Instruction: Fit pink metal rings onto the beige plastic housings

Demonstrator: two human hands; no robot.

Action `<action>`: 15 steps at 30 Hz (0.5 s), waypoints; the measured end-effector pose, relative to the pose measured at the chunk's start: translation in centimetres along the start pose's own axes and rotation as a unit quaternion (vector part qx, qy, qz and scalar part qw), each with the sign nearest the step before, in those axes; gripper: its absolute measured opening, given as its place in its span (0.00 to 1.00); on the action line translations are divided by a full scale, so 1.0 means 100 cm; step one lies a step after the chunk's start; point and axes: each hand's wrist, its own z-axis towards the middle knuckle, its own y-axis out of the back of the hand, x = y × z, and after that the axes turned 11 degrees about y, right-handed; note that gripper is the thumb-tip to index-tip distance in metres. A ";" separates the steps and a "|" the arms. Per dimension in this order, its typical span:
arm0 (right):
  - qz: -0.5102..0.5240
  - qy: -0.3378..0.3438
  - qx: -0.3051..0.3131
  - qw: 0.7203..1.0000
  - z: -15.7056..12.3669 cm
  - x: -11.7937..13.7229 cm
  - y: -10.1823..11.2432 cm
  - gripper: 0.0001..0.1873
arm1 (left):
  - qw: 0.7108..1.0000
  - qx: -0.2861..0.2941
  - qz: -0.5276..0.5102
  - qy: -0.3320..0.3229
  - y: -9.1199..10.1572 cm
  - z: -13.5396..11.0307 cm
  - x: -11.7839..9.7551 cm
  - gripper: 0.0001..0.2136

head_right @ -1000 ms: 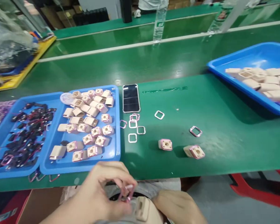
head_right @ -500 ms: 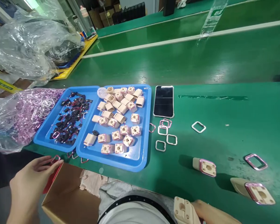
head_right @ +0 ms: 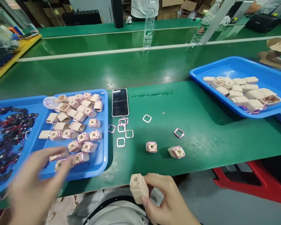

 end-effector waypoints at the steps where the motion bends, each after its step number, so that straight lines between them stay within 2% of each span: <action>1: 0.015 -0.007 -0.016 1.000 0.001 0.001 -0.002 0.14 | 0.991 0.029 0.049 -0.121 -0.018 0.005 -0.024 0.10; 2: 0.030 -0.013 -0.033 0.999 0.001 0.001 -0.003 0.14 | 0.971 0.073 0.098 -0.203 -0.034 0.012 -0.046 0.09; 3: 0.045 -0.019 -0.045 0.998 0.001 0.001 -0.004 0.12 | 0.956 0.098 0.151 -0.232 -0.049 0.020 -0.066 0.10; 5: 0.069 -0.033 -0.063 0.995 -0.004 0.000 -0.005 0.10 | 0.941 0.123 0.186 -0.255 -0.074 0.039 -0.100 0.14; 8: 0.089 -0.060 -0.080 0.991 -0.014 -0.005 -0.004 0.15 | 0.920 0.167 0.196 -0.295 -0.100 0.067 -0.140 0.13; 12: 0.106 -0.065 -0.087 0.988 -0.012 -0.006 0.002 0.10 | 0.868 0.271 0.171 -0.379 -0.135 0.100 -0.178 0.11; 15: 0.119 -0.054 -0.111 0.985 -0.005 -0.003 0.008 0.11 | 0.842 0.344 0.146 -0.388 -0.157 0.118 -0.190 0.05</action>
